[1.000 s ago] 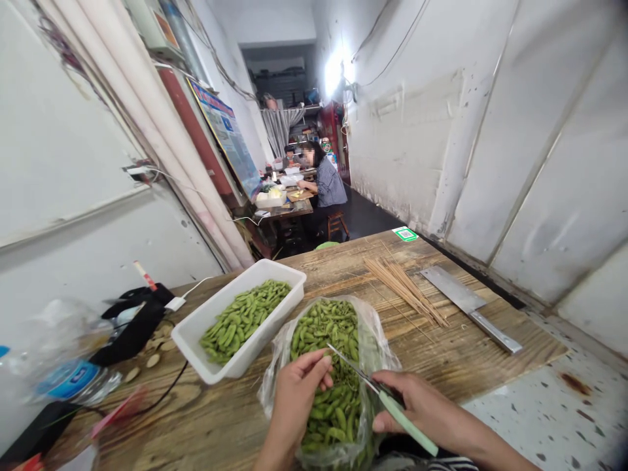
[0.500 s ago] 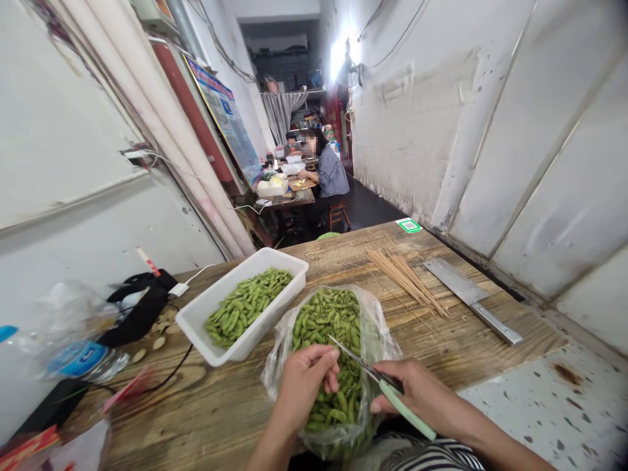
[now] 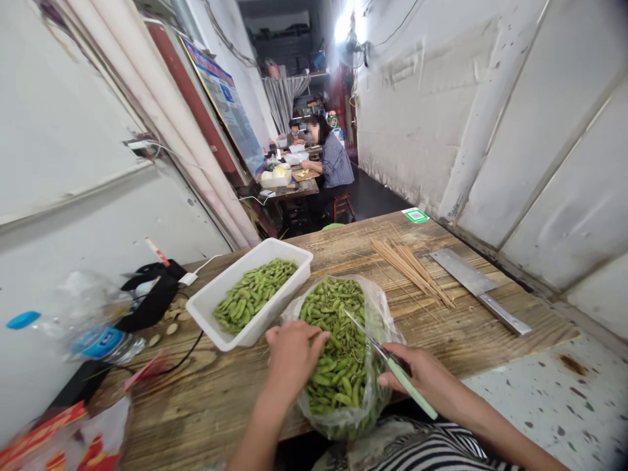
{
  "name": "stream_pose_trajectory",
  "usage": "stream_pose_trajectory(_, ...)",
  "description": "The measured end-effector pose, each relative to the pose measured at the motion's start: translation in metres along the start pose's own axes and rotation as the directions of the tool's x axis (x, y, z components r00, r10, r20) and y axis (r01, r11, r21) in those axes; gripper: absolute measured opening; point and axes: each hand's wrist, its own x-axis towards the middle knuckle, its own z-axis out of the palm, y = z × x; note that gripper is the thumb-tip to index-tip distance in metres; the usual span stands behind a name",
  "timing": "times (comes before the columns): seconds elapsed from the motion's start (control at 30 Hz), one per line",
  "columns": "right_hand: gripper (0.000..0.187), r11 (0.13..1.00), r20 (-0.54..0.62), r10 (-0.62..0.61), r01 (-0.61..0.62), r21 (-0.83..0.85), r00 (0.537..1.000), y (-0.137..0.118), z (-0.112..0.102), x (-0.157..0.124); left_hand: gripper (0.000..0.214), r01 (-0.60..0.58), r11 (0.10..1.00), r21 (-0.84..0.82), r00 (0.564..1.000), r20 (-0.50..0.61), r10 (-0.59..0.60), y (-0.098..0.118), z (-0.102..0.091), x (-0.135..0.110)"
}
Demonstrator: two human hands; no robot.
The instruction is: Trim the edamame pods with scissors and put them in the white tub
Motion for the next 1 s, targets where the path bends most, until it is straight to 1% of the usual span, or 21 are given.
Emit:
stream_pose_trajectory(0.07, 0.038, 1.000, 0.006, -0.006, 0.006, 0.012, 1.000, 0.000, 0.000, 0.000, 0.012, 0.013, 0.998, -0.068, 0.999, 0.032, -0.011, 0.011, 0.019, -0.008)
stream_pose_trajectory(0.1, 0.038, 1.000, 0.005, -0.011, 0.011, 0.018, 1.000, 0.000, 0.000, -0.001, 0.011, 0.025, 0.993, -0.114, 0.999, 0.032, -0.021, 0.014, 0.025, -0.009)
stream_pose_trajectory(0.17, 0.038, 1.000, -0.002, -0.020, 0.020, 0.018, 1.000, 0.000, 0.001, -0.001, 0.008, 0.045, 0.970, -0.240, 0.998, 0.054, -0.033, 0.016, 0.028, -0.009)
stream_pose_trajectory(0.27, 0.037, 1.000, 0.003, -0.030, 0.030, 0.006, 1.000, 0.002, 0.002, -0.001, 0.007, 0.086, 0.903, -0.421, 0.992, 0.118, -0.040, 0.018, 0.024, -0.007)
stream_pose_trajectory(0.33, 0.036, 0.999, 0.010, -0.034, 0.034, 0.008, 0.999, 0.002, 0.003, -0.001, 0.007, 0.139, 0.831, -0.539, 0.988, 0.134, -0.078, 0.021, 0.023, -0.008)
stream_pose_trajectory(0.43, 0.037, 0.999, 0.026, -0.040, 0.040, 0.012, 0.999, 0.000, 0.001, -0.002, 0.015, 0.272, 0.654, -0.706, 0.962, 0.207, -0.177, 0.027, 0.027, -0.013)
stream_pose_trajectory(0.47, 0.038, 0.999, 0.035, -0.042, 0.042, 0.009, 0.999, -0.002, 0.000, -0.003, 0.018, 0.314, 0.609, -0.728, 0.949, 0.232, -0.212, 0.029, 0.028, -0.015)
stream_pose_trajectory(0.5, 0.038, 0.999, 0.044, -0.044, 0.043, 0.007, 0.998, -0.004, -0.001, -0.004, 0.021, 0.347, 0.586, -0.733, 0.937, 0.248, -0.245, 0.030, 0.029, -0.016)
stream_pose_trajectory(0.53, 0.038, 0.999, 0.052, -0.045, 0.045, 0.006, 0.998, -0.006, -0.002, -0.004, 0.023, 0.368, 0.582, -0.725, 0.928, 0.252, -0.274, 0.030, 0.029, -0.017)
stream_pose_trajectory(0.6, 0.037, 0.999, 0.058, -0.049, 0.048, 0.015, 0.997, -0.010, -0.004, -0.006, 0.023, 0.380, 0.610, -0.695, 0.923, 0.245, -0.295, 0.031, 0.028, -0.019)
stream_pose_trajectory(0.7, 0.035, 0.998, 0.055, -0.055, 0.054, 0.030, 0.997, -0.013, -0.005, -0.006, 0.020, 0.352, 0.663, -0.661, 0.936, 0.232, -0.265, 0.033, 0.023, -0.020)
stream_pose_trajectory(0.8, 0.033, 0.998, 0.049, -0.058, 0.057, 0.033, 0.997, -0.013, -0.004, -0.006, 0.017, 0.322, 0.678, -0.661, 0.947, 0.231, -0.225, 0.034, 0.019, -0.021)
stream_pose_trajectory(0.9, 0.030, 0.999, 0.060, -0.049, 0.047, 0.025, 0.997, -0.012, -0.002, -0.007, 0.017, 0.347, 0.653, -0.674, 0.936, 0.290, -0.198, 0.034, 0.017, -0.021)
stream_pose_trajectory(1.0, 0.030, 0.998, 0.068, -0.050, 0.048, 0.036, 0.996, -0.010, 0.001, -0.007, 0.020, 0.420, 0.578, -0.700, 0.903, 0.383, -0.192, 0.035, 0.016, -0.021)
